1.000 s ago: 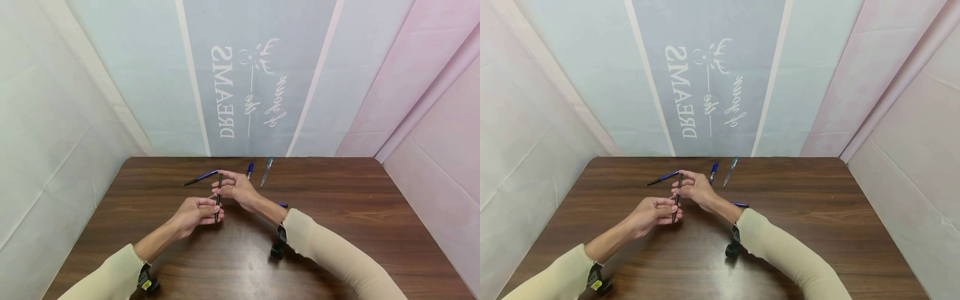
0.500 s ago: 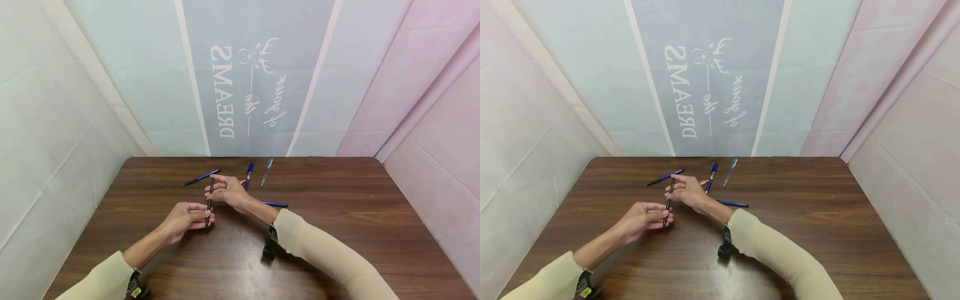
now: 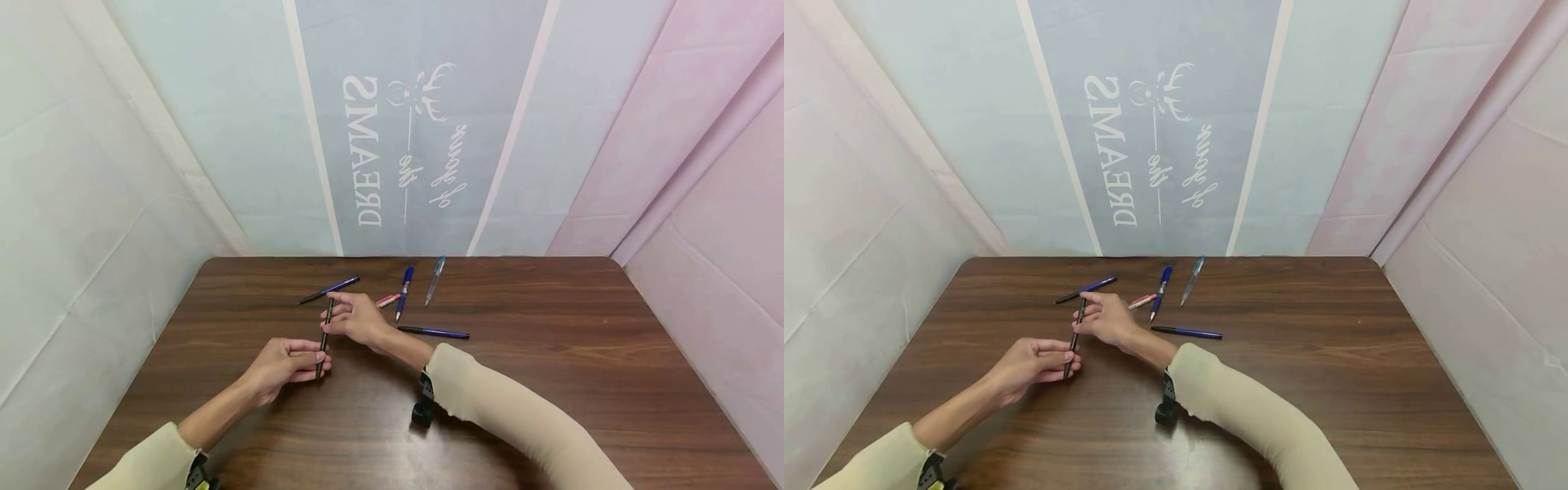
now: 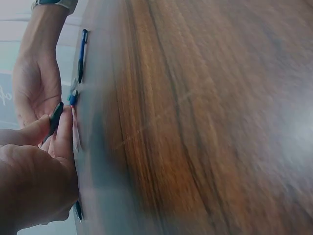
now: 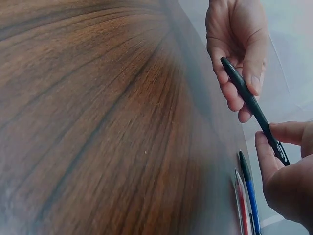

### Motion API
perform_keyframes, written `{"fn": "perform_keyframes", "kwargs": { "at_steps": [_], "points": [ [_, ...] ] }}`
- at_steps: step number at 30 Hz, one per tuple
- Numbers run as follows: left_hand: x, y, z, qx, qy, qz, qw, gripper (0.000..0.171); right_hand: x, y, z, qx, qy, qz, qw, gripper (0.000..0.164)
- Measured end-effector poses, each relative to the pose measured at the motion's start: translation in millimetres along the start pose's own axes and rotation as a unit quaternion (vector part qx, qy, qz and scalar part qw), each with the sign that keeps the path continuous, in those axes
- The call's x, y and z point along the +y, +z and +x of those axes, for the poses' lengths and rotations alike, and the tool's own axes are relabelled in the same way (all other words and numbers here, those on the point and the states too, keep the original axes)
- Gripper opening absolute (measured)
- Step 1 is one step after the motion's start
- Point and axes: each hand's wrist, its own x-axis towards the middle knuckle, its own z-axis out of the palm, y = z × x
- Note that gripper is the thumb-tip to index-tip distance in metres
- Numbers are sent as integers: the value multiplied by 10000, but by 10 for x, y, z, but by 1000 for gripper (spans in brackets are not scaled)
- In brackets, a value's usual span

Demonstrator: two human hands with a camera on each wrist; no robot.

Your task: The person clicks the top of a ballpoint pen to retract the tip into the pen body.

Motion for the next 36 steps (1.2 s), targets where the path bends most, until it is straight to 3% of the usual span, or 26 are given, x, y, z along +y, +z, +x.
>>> {"fn": "perform_keyframes", "kwargs": {
  "at_steps": [9,20,29,36],
  "points": [
    [-52,-101,-83,111,205,314,9992,41,12,187,63,260,-95,-672,9974,73],
    [-93,-207,-154,361,301,548,9974,41,53,325,128,499,-188,-1683,9843,73],
    [-131,-231,-178,829,290,797,9929,42,103,383,148,811,-222,-2102,9740,72],
    [-164,-230,-199,1327,178,1172,9840,41,136,454,174,871,-223,-2248,9702,70]
  ]
}}
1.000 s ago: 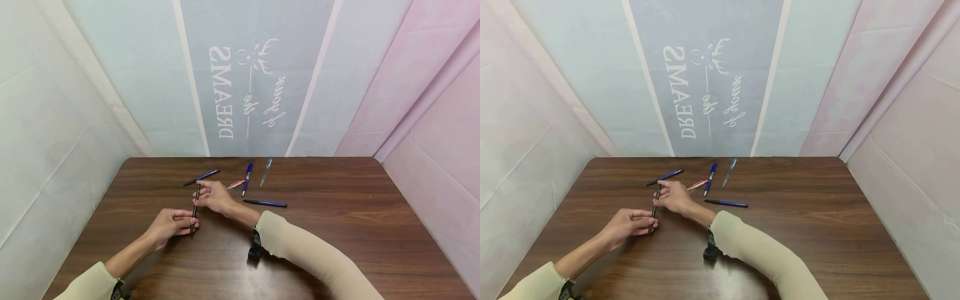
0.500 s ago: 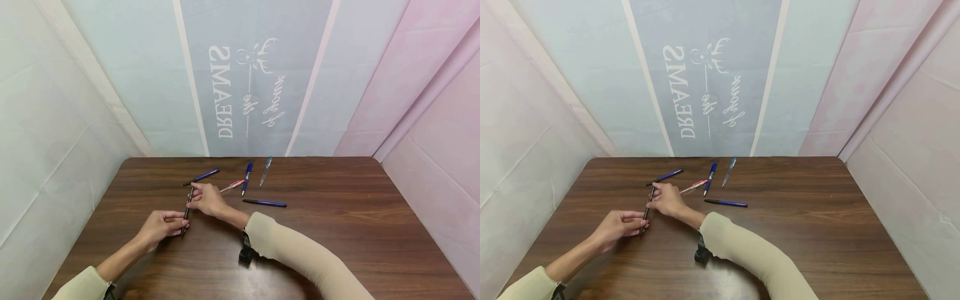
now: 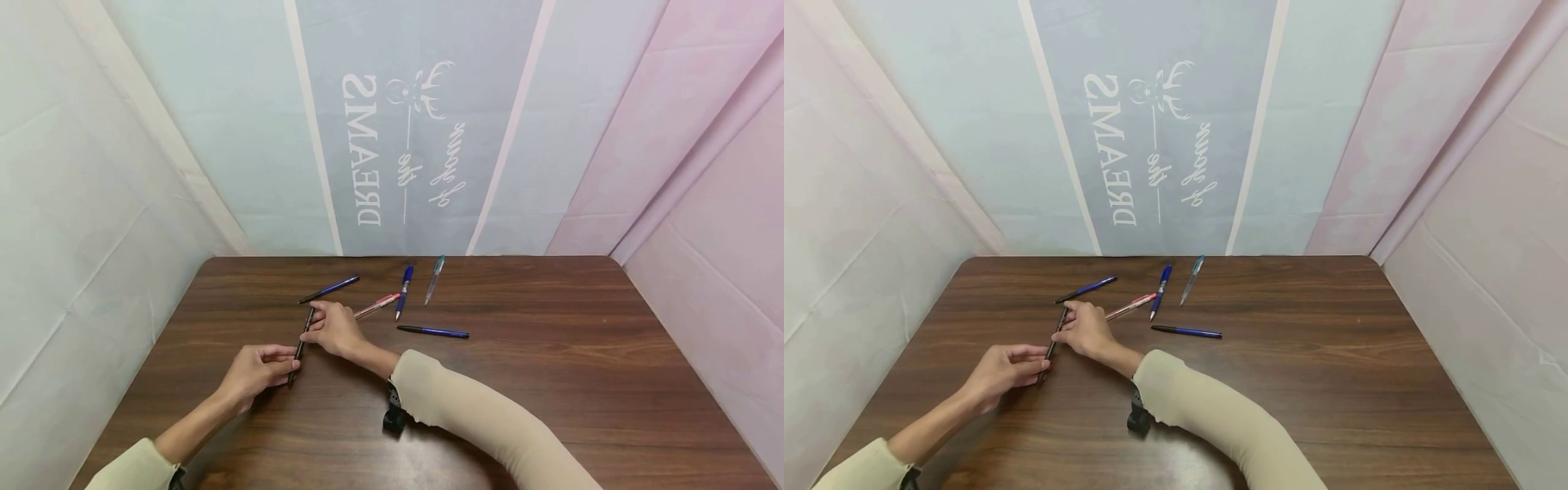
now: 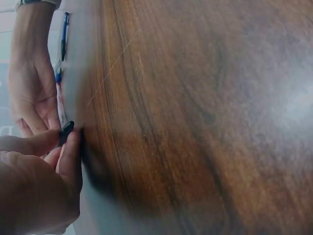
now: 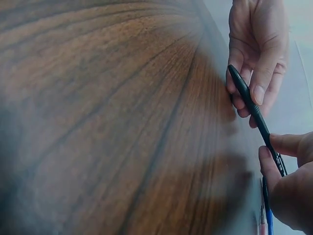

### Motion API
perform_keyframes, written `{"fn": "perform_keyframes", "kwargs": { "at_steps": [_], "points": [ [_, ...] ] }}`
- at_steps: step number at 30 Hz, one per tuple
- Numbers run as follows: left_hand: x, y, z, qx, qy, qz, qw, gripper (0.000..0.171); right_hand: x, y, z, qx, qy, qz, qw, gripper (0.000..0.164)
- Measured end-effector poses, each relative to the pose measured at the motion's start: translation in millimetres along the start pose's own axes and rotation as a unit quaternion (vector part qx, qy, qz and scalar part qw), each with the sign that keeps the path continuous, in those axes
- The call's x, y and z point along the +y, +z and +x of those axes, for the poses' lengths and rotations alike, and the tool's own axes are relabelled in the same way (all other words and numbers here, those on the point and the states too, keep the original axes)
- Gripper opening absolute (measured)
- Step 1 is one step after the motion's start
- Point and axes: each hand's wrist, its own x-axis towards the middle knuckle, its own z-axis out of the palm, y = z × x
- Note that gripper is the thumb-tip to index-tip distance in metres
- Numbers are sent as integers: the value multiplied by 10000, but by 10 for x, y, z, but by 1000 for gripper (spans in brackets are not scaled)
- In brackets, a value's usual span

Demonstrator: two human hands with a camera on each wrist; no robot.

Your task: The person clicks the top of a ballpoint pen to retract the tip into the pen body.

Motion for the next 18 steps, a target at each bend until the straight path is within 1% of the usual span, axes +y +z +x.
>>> {"fn": "perform_keyframes", "kwargs": {
  "at_steps": [2,5,12,18],
  "points": [
    [-7,-2,-5,98,23,207,9997,40,2,25,4,31,0,-8,10000,69],
    [-2,-10,-15,148,103,464,9988,38,1,50,10,48,-6,-82,10000,68],
    [-11,-21,-46,134,316,825,9960,34,-5,87,-10,7,-18,-269,9996,69],
    [-37,-23,-71,194,455,1127,9924,31,-13,116,-43,-91,-190,-523,9984,66]
  ]
}}
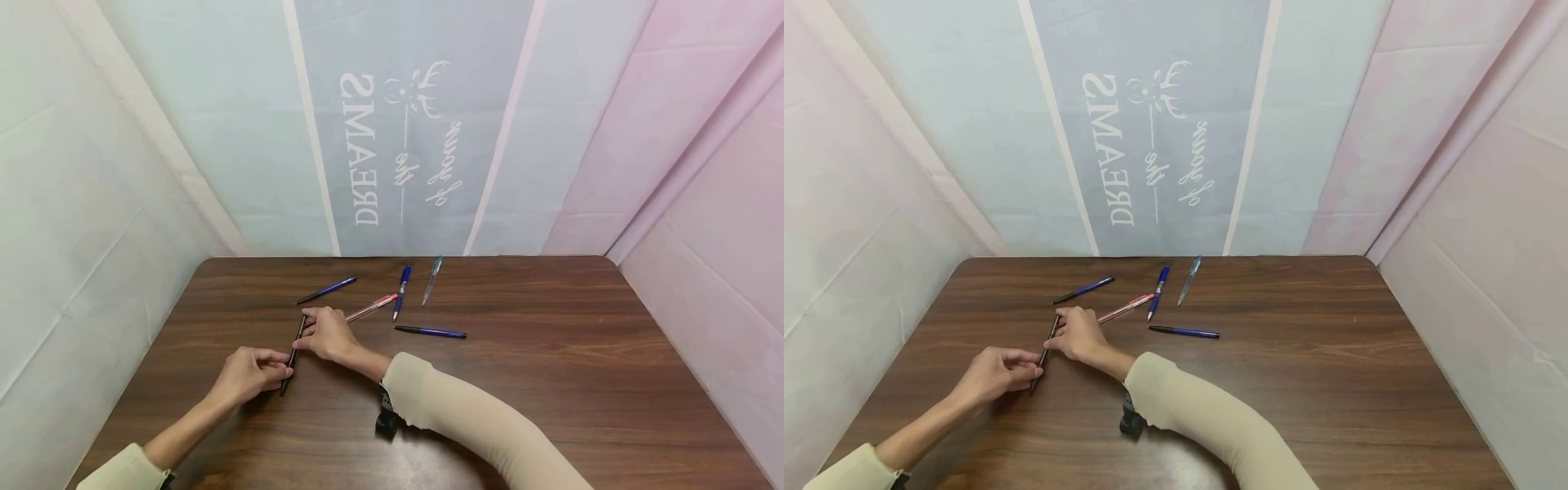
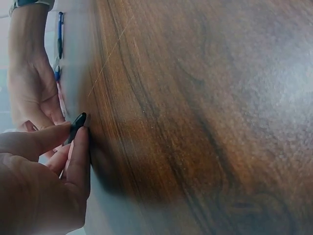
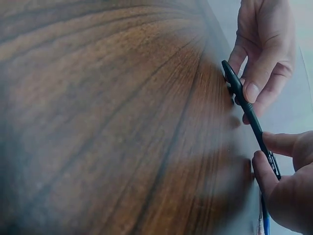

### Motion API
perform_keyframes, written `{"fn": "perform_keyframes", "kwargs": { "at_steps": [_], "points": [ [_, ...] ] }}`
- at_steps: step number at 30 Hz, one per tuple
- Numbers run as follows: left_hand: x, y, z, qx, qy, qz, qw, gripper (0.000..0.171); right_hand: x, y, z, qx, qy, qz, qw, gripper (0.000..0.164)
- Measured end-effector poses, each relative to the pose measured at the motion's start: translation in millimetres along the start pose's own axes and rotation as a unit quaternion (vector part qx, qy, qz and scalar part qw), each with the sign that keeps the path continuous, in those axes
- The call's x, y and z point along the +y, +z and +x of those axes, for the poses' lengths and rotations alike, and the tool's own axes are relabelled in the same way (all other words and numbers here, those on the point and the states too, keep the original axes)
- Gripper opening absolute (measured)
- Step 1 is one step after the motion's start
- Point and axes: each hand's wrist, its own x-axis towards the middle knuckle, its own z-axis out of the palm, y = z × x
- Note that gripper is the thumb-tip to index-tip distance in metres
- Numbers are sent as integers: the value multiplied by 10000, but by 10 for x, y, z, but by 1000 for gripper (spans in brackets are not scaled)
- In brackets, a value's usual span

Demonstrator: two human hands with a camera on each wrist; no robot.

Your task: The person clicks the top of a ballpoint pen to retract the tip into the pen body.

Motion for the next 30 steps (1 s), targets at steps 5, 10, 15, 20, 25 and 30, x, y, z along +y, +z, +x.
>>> {"fn": "perform_keyframes", "kwargs": {
  "at_steps": [5,10,15,20,25,30],
  "points": [
    [-8,4,-9,60,62,228,9997,28,-17,15,-12,18,-56,-201,9998,66],
    [-18,-5,-10,121,132,503,9986,27,-33,32,-18,55,-31,-333,9994,66],
    [-39,-17,-20,219,223,691,9971,28,-53,39,-23,132,-57,-411,9991,66],
    [-31,-32,-36,316,347,1145,9923,26,-72,53,-22,195,-138,-706,9972,65],
    [-3,-50,-59,338,345,1398,9890,24,-118,65,-44,240,-200,-1326,9907,62],
    [23,-69,-54,289,359,1471,9881,27,-147,67,-46,294,-291,-1800,9828,60]
  ]
}}
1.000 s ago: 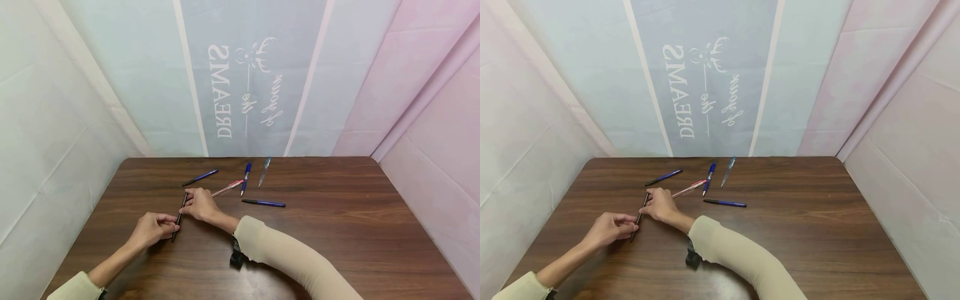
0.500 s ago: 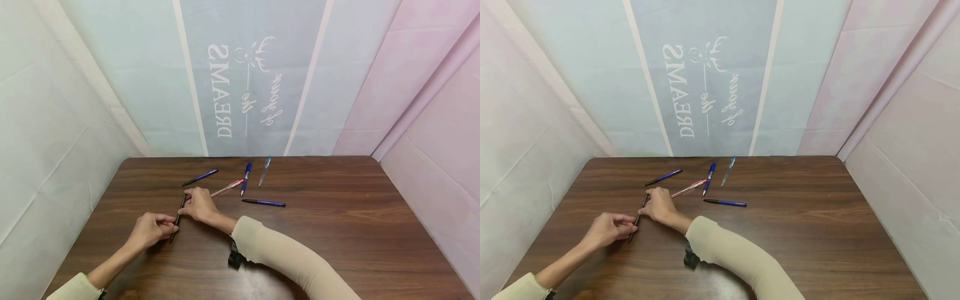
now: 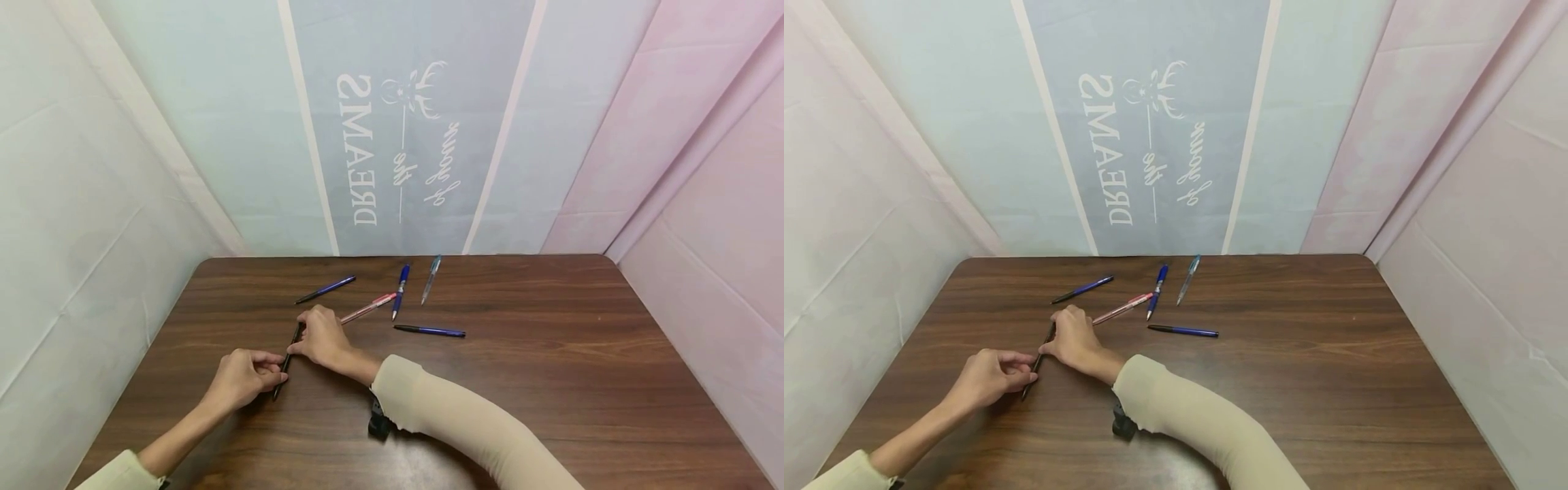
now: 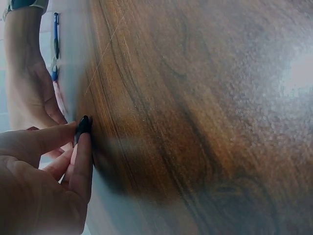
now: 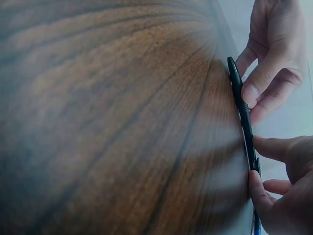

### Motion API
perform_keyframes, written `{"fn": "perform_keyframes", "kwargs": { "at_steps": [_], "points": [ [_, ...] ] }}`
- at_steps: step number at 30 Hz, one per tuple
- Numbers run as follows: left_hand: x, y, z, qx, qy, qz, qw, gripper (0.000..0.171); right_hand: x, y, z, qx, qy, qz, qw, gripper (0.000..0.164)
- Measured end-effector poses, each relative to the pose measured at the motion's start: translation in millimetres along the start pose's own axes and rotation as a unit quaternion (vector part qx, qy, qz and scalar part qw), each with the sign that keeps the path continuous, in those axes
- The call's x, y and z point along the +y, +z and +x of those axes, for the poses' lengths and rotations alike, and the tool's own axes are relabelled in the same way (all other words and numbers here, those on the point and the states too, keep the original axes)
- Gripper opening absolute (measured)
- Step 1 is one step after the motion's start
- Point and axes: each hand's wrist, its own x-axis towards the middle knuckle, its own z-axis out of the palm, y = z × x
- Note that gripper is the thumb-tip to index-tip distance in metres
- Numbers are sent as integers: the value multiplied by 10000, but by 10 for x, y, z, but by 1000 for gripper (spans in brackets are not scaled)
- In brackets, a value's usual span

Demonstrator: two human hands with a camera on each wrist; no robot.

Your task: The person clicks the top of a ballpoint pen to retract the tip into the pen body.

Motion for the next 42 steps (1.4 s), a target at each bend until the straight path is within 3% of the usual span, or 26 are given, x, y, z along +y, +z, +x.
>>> {"fn": "perform_keyframes", "kwargs": {
  "at_steps": [17,28,42],
  "points": [
    [-2,-37,-2,-111,-32,82,9999,30,73,-70,18,42,-71,245,9997,63],
    [-21,-67,34,-176,-14,-68,9998,30,122,-283,58,30,-8,531,9986,65],
    [42,-175,180,62,347,128,9993,38,338,-528,57,57,69,768,9970,67]
  ]
}}
